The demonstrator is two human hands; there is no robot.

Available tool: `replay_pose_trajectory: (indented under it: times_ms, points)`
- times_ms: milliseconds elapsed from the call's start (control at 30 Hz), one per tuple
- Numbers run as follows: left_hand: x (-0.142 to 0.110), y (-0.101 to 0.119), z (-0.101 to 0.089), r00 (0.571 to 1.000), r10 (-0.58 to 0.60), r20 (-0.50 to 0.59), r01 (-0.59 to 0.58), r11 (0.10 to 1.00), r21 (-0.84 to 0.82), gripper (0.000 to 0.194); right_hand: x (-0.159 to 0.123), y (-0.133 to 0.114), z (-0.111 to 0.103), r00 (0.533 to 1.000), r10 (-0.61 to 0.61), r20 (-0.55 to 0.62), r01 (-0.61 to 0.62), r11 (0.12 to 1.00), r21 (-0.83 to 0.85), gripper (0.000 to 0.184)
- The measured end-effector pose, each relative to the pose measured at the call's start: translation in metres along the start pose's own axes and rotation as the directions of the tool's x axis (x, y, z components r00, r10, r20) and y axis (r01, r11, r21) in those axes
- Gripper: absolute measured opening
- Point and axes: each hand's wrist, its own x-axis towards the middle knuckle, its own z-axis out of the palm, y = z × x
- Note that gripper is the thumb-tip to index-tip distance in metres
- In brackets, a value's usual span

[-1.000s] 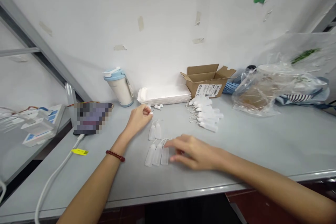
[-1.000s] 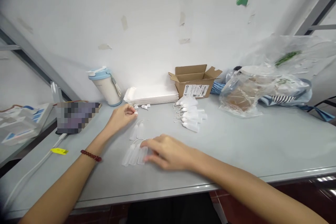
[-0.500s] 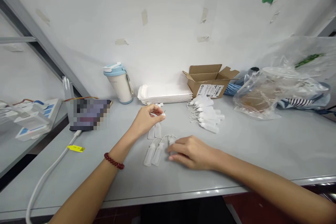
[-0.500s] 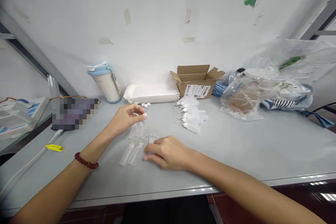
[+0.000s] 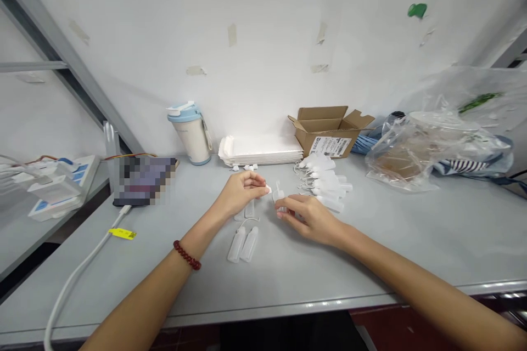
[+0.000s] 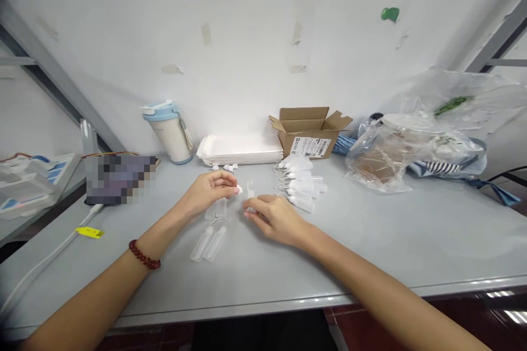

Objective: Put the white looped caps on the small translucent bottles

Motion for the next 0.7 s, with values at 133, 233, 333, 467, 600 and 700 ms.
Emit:
replay_pose_trajectory:
  times_ms: [133, 233, 333, 467, 600, 700]
  points:
    - [-0.002, -0.002, 0.005, 0.998, -0.049, 0.032, 0.053, 0.99, -0.132, 0.031, 0.001, -0.003, 0.0, 0.999, -0.029, -0.014, 0.03, 0.999, 0.026, 0.018]
    - [-0.003, -0.003, 0.008, 0.994, -0.072, 0.079, 0.088, 0.968, -0.233, 0.028, 0.002, -0.005, -0.002, 1.0, -0.024, 0.005, 0.024, 0.996, 0.084, 0.015]
    - [-0.005, -0.003, 0.01, 0.992, -0.073, 0.106, 0.101, 0.953, -0.286, 0.025, 0.002, -0.007, -0.004, 1.0, -0.003, 0.027, -0.001, 0.988, 0.156, 0.013]
    - [-0.007, 0.001, 0.011, 0.992, -0.086, 0.092, 0.109, 0.952, -0.287, 0.028, 0.003, -0.008, -0.007, 0.999, 0.024, 0.048, -0.035, 0.969, 0.245, 0.012]
    - [-0.008, 0.004, 0.011, 0.996, -0.043, 0.072, 0.057, 0.978, -0.203, 0.029, 0.004, -0.006, -0.01, 0.991, 0.111, 0.079, -0.132, 0.931, 0.342, 0.011]
    - [-0.007, 0.004, 0.01, 1.0, -0.007, 0.03, 0.011, 0.991, -0.136, 0.031, 0.005, -0.001, -0.013, 0.972, 0.22, 0.087, -0.235, 0.85, 0.471, 0.021]
